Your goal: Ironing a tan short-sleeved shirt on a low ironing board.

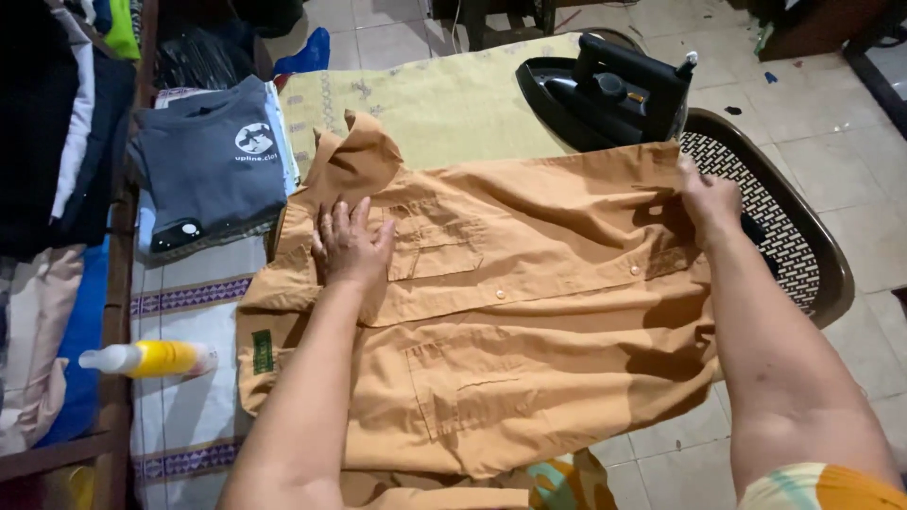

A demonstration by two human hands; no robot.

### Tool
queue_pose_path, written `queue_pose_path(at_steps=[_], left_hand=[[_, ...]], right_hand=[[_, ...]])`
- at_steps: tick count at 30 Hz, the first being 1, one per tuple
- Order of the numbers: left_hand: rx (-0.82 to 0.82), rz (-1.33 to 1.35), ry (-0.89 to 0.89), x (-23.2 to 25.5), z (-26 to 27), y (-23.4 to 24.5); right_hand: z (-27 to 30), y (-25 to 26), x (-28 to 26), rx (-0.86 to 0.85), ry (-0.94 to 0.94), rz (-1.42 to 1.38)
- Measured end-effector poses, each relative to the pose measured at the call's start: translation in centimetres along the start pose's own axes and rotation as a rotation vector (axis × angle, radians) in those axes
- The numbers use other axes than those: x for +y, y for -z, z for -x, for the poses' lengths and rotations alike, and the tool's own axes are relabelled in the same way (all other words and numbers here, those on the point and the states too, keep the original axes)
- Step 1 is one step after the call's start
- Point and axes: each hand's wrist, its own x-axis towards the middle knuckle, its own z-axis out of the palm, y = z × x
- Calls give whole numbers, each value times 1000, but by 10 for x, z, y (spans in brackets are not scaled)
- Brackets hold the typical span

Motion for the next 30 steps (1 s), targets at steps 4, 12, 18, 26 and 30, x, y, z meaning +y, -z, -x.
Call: queue_pose_path(at_steps=[4,12,18,26,30], left_hand=[[15,-32,17,9,3,4],[73,-25,-15,10,7,7],[125,-19,-19,7,6,-2],[131,-18,-48,9,9,-2],[296,-90,-286,2,5,-14]], right_hand=[[4,-5,-36,-78,-120,-122],[-38,-9,-25,-115,-35,-290],[-19,-1,-19,297,497,125],[61,-7,-56,437,1008,433],[137,-40,-85,-122,1069,37]])
